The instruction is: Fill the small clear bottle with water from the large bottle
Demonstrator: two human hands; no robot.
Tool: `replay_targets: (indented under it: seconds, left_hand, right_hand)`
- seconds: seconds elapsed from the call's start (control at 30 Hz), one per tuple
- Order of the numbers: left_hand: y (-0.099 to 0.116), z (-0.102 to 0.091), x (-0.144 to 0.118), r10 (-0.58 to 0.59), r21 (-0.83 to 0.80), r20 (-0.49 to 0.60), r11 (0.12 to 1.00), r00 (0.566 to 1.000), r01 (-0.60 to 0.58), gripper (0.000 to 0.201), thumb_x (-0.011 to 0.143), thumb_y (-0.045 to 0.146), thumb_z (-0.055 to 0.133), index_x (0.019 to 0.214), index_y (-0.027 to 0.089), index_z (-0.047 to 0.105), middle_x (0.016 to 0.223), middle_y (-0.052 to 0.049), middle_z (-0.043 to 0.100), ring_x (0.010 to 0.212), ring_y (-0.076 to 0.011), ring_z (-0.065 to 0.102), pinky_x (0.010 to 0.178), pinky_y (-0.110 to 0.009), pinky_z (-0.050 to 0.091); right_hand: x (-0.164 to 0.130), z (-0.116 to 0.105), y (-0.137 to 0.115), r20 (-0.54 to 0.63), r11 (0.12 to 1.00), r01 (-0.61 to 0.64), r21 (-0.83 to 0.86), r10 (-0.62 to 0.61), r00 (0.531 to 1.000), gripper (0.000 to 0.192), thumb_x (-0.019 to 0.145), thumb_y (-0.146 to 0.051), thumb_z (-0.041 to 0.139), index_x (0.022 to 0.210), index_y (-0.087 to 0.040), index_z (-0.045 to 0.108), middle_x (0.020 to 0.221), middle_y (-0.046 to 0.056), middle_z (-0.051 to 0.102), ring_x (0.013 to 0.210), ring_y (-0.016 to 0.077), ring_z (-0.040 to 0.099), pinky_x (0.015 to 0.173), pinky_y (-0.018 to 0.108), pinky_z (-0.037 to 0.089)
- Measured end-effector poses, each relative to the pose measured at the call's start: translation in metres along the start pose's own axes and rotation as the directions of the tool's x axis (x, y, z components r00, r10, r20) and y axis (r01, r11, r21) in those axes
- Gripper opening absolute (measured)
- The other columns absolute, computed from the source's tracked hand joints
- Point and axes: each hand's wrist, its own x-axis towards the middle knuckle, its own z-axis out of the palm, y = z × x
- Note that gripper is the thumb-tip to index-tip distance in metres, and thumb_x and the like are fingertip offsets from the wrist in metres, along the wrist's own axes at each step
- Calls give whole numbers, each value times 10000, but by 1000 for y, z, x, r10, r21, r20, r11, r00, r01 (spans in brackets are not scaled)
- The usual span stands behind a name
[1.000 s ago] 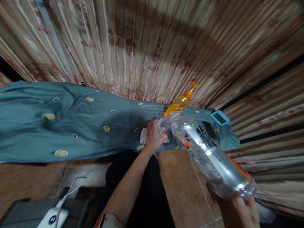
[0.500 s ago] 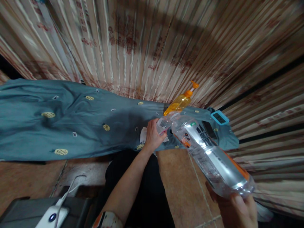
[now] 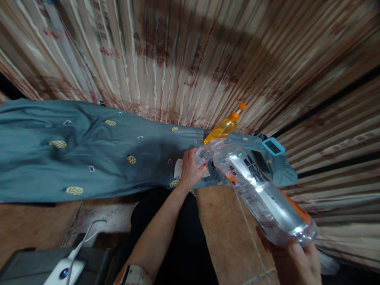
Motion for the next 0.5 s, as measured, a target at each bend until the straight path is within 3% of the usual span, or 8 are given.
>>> replay_targets:
  seconds: [0.13,0.37,0.5]
  left_hand:
    - [0,0,0,3,4,-2,1000,1000,-3,569,682,182,744,1180,231,472,1124,-73,598,1104,-290,596,959,-470,511]
    - [0,0,0,-5,0,0,1000,1000,5,556,684,175,737,1172,228,476,1126,-74,595,1115,-292,594,970,-475,508]
    - [0,0,-1,-4,-5,-4,1000,1000,4,547,691,179,730,1176,220,479,1122,-80,595,1111,-293,595,969,-475,509]
  right_hand:
    - [0,5,-4,-42,1000,-1,15,1,999,702,738,-534,738,1362,-260,571,1073,74,618,920,269,606,701,375,506]
    - [0,8,-8,3,999,-26,23,26,1000,672,783,-513,694,1393,-277,538,1003,63,618,822,258,607,653,389,510]
    - [2,0,1,-15,999,29,-19,-29,999,626,812,-493,686,1378,-261,552,1104,84,614,834,246,611,645,363,507]
